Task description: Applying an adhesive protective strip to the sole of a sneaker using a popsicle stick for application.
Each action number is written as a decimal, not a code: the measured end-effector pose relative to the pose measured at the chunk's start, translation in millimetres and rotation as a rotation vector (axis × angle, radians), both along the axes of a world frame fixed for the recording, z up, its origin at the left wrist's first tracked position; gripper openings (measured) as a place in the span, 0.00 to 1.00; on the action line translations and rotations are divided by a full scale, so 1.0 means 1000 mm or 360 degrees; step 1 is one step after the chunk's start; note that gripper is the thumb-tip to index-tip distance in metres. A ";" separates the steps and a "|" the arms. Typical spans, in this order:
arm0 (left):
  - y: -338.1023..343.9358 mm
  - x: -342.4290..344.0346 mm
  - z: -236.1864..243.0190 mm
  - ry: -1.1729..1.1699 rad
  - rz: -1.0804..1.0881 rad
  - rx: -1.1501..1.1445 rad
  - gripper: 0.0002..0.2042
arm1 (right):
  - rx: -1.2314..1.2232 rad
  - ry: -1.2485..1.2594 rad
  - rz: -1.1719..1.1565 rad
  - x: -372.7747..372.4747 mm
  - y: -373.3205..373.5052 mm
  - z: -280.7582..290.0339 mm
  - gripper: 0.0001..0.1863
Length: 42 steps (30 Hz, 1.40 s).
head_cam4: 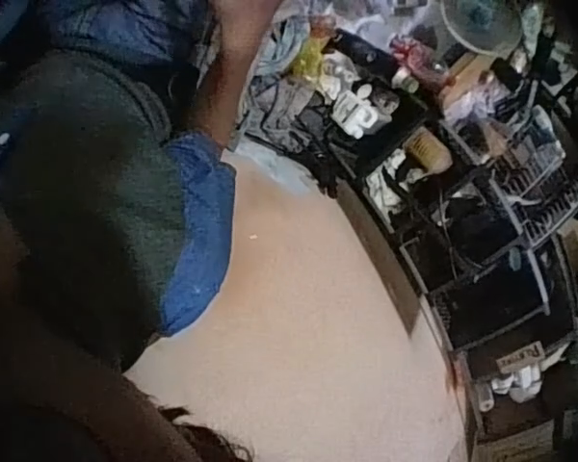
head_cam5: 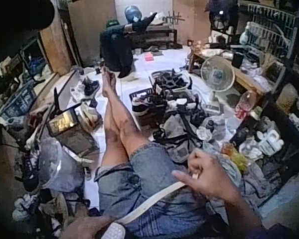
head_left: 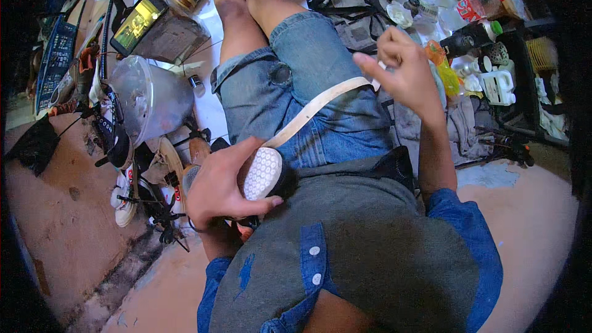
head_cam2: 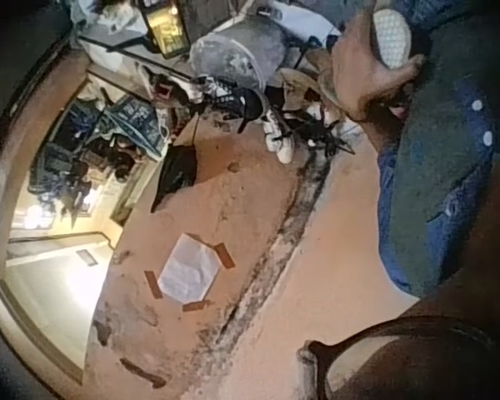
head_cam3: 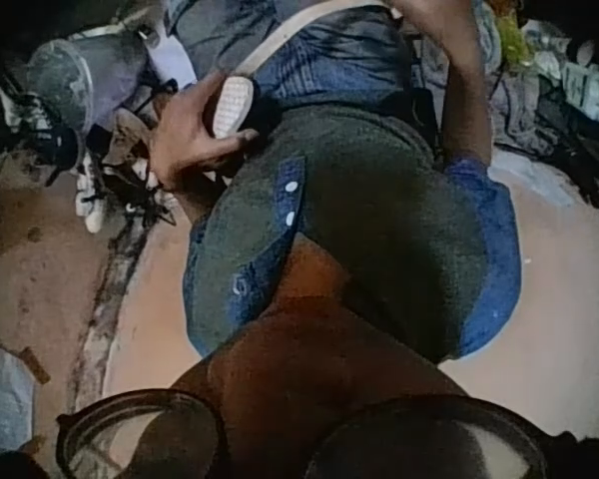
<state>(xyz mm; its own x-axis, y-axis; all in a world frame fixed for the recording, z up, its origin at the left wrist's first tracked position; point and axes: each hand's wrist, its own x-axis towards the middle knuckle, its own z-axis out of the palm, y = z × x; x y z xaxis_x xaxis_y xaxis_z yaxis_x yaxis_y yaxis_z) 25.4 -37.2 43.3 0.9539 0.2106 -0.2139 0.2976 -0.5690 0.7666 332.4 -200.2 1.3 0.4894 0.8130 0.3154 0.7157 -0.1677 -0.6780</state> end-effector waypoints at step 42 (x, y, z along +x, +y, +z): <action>0.064 0.020 -0.035 0.0419 -0.0460 -0.0593 0.31 | -0.0373 -0.0368 0.0345 0.015 0.059 -0.015 0.25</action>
